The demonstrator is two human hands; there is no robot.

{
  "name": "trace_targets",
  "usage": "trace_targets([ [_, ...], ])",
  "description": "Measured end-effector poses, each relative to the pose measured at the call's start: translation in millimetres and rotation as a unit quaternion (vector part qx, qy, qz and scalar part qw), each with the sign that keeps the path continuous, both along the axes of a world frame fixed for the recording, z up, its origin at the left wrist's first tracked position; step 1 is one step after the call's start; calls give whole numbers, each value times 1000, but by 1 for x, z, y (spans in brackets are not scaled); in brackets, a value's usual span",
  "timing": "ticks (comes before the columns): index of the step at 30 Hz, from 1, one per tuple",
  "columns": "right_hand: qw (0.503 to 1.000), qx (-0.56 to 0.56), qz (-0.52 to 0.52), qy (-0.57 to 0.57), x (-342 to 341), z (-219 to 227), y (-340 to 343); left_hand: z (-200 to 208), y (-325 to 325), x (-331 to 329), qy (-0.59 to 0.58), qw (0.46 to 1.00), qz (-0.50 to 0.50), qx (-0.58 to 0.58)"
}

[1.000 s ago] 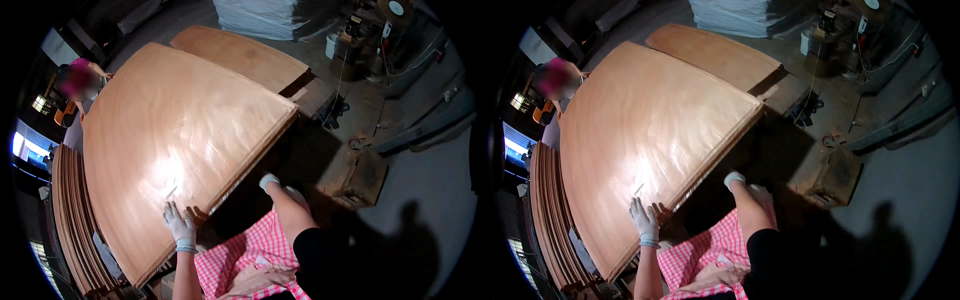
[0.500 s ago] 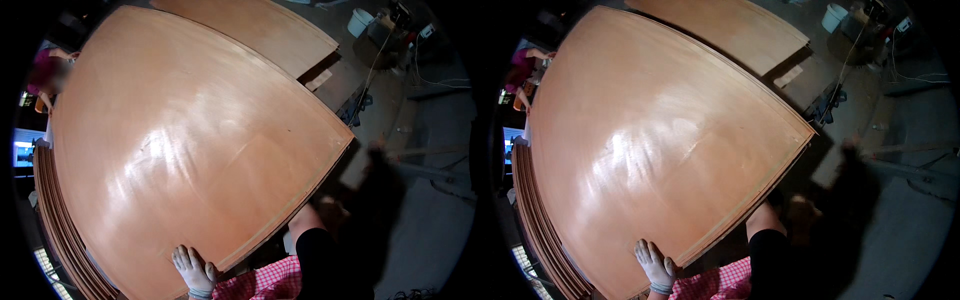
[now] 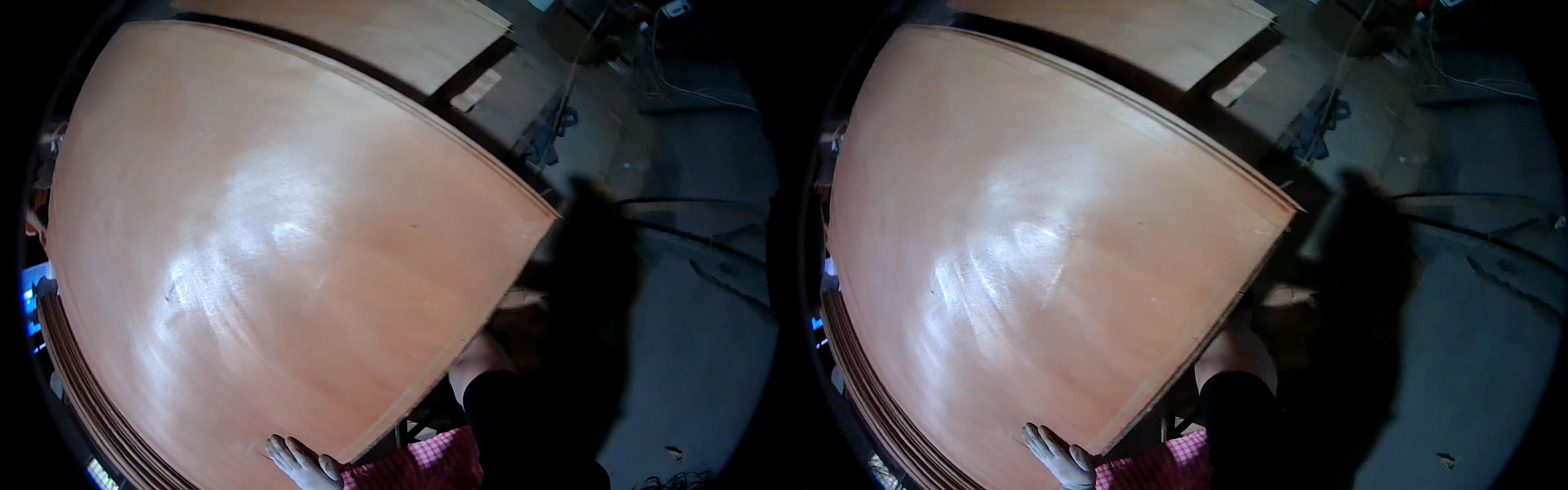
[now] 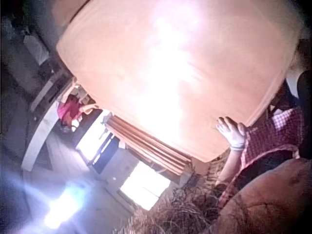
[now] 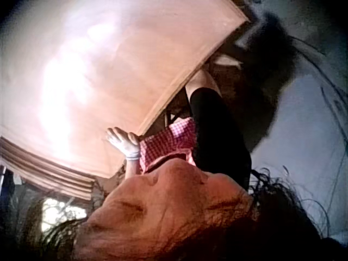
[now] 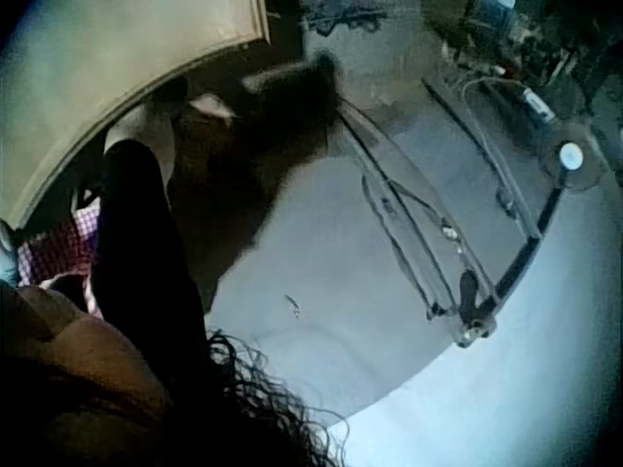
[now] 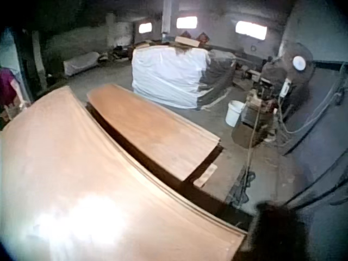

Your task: The person sands the edges of large wooden panels using a sanding block. They handle the panels by hand, flipping and repositioning them on the floor. A coworker assists by moving and stacking the panels.

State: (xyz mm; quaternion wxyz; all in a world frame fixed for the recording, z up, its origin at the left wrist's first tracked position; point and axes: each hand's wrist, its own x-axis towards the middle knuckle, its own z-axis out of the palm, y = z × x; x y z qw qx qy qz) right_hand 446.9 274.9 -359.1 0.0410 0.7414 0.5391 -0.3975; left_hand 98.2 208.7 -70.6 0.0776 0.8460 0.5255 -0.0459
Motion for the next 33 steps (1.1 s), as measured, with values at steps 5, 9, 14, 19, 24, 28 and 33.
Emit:
trace_targets([
  [5, 996, -7, -51, 72, 22, 61, -43, 11, -9, 3, 35, 998, 51, -33],
  [9, 989, 4, -102, 108, 65, 147, -105, 63, 8, 56, -6, 1000, -11, -9],
  [14, 975, 87, -166, 117, 127, 297, -173, 88, 9, 189, -148, 976, -55, -152],
  [19, 947, 207, -175, 170, 145, 392, -190, 101, -11, 325, -227, 923, -234, -205],
  [24, 835, 339, -349, 257, 146, 448, -194, 84, -12, 359, -333, 878, -247, -239],
  [28, 813, 334, -429, 210, 144, 453, -205, 123, -5, 391, -344, 839, -289, -307],
  [33, 758, 413, -452, 222, 125, 464, -201, 148, 4, 388, -362, 812, -381, -253],
])
